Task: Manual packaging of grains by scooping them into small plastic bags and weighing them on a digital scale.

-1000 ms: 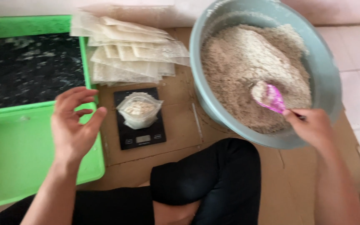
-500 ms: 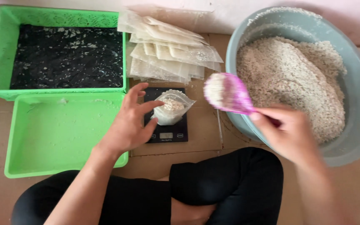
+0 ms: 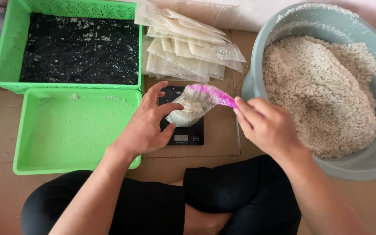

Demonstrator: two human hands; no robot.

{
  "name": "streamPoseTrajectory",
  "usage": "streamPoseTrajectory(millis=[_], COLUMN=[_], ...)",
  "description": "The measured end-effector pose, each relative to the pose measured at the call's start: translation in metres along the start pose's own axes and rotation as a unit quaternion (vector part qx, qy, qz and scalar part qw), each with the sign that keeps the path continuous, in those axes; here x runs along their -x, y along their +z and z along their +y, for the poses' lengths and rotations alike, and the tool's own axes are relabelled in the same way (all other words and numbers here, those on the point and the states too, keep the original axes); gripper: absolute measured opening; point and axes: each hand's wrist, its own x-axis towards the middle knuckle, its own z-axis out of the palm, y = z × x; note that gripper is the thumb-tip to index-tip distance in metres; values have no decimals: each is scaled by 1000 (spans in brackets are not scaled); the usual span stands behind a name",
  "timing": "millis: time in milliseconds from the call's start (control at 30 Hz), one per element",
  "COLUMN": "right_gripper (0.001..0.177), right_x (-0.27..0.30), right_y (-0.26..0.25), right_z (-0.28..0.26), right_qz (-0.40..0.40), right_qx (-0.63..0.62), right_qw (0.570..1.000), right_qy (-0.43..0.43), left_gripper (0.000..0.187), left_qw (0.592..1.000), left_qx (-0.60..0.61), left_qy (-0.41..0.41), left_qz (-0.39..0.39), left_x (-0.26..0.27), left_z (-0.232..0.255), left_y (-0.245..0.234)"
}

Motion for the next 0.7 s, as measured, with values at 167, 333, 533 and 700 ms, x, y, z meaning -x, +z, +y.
streamPoseTrajectory(millis=[167, 333, 533, 700], right_gripper=[17, 16, 14, 25], right_x=[-5, 6, 8, 63], right_y=[-15, -11, -40, -82], right_z=[-16, -12, -8, 27], right_qz=[-35, 12, 54, 40], right_qx=[78, 69, -141, -158], right_qw=[994, 997, 969, 872], right_qy=[-68, -30, 198, 462], left_gripper=[43, 44, 46, 43], left_qw=[1000, 1000, 1000, 994], left_qx=[6, 16, 25, 72], left_qy=[-4, -7, 6, 73], left_qz=[-5, -7, 1, 31], left_x=[0, 0, 1, 2], left_z=[4, 5, 2, 4], left_y=[-2, -3, -2, -8])
